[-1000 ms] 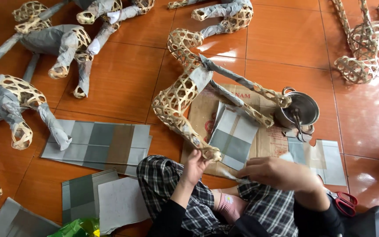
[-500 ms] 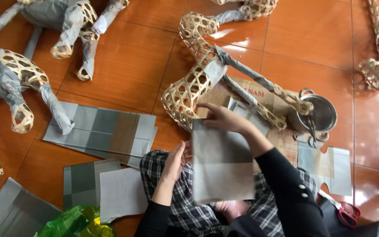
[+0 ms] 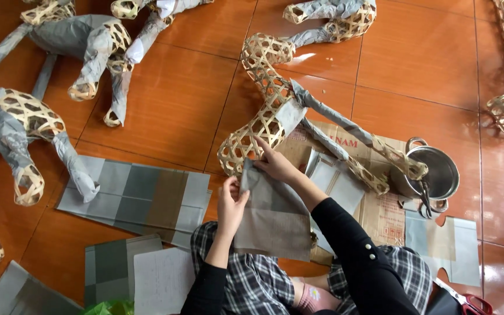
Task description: The person sits on the floor and assembles a woven animal-shaped craft figure by applying adhesive to patterned paper and wrapping it around the figure's frame. They repeatedly dip a brush into a metal pot, apply adhesive to paper sheets, and smooth the paper onto the figure's body and legs.
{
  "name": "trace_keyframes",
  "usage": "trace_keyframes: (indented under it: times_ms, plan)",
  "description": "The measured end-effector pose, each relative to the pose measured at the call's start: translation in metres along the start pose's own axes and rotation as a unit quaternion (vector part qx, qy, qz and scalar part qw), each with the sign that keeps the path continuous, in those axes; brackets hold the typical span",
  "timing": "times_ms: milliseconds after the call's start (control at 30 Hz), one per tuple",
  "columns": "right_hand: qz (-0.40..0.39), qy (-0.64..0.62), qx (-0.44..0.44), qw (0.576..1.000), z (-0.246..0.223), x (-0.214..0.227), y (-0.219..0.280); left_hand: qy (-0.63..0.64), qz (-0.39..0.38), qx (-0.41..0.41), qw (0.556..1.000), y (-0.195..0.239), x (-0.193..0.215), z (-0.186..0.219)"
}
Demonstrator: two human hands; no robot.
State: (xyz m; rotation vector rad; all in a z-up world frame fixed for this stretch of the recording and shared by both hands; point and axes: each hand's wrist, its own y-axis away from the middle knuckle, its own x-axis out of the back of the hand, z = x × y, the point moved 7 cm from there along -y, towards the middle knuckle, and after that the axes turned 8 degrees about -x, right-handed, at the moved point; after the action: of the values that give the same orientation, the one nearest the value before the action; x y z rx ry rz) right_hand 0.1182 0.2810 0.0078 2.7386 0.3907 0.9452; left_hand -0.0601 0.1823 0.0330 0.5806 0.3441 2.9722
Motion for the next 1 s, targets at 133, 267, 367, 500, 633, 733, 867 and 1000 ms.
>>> trace_keyframes:
  times_ms: [133, 267, 367, 500, 633, 733, 867, 1000]
  plan:
    - [-0.007, -0.015, 0.006, 1.0, -0.008, 0.004, 0.005, -0.166, 0.084, -0.291, 0.938, -0.006, 0.001, 0.056]
    - [-0.003, -0.022, -0.001, 1.0, -0.019, 0.008, 0.013, -0.307, 0.058, -0.401, 0.861, -0.027, -0.032, 0.049]
    - [0.002, -0.006, -0.004, 1.0, -0.022, 0.006, 0.018, -0.315, 0.051, -0.401, 0.859, -0.029, -0.038, 0.038]
    - [0.149, 0.19, 0.067, 0.968, -0.027, 0.001, 0.034, -0.36, 0.098, -0.426, 0.824, -0.039, -0.043, 0.022]
    - [0.161, 0.23, 0.23, 0.932, -0.079, -0.021, 0.097, -0.37, 0.108, -0.439, 0.811, -0.046, -0.045, 0.008]
    - [0.094, 0.16, 0.169, 0.968, -0.072, -0.03, 0.106, -0.366, 0.092, -0.454, 0.808, -0.05, -0.048, 0.001]
    - [0.037, 0.069, 0.051, 0.996, -0.049, -0.034, 0.096, -0.335, 0.08, -0.443, 0.828, -0.066, -0.048, -0.01]
    - [0.008, -0.04, -0.034, 0.999, -0.018, -0.039, 0.077, -0.34, 0.1, -0.444, 0.823, -0.068, -0.048, -0.008]
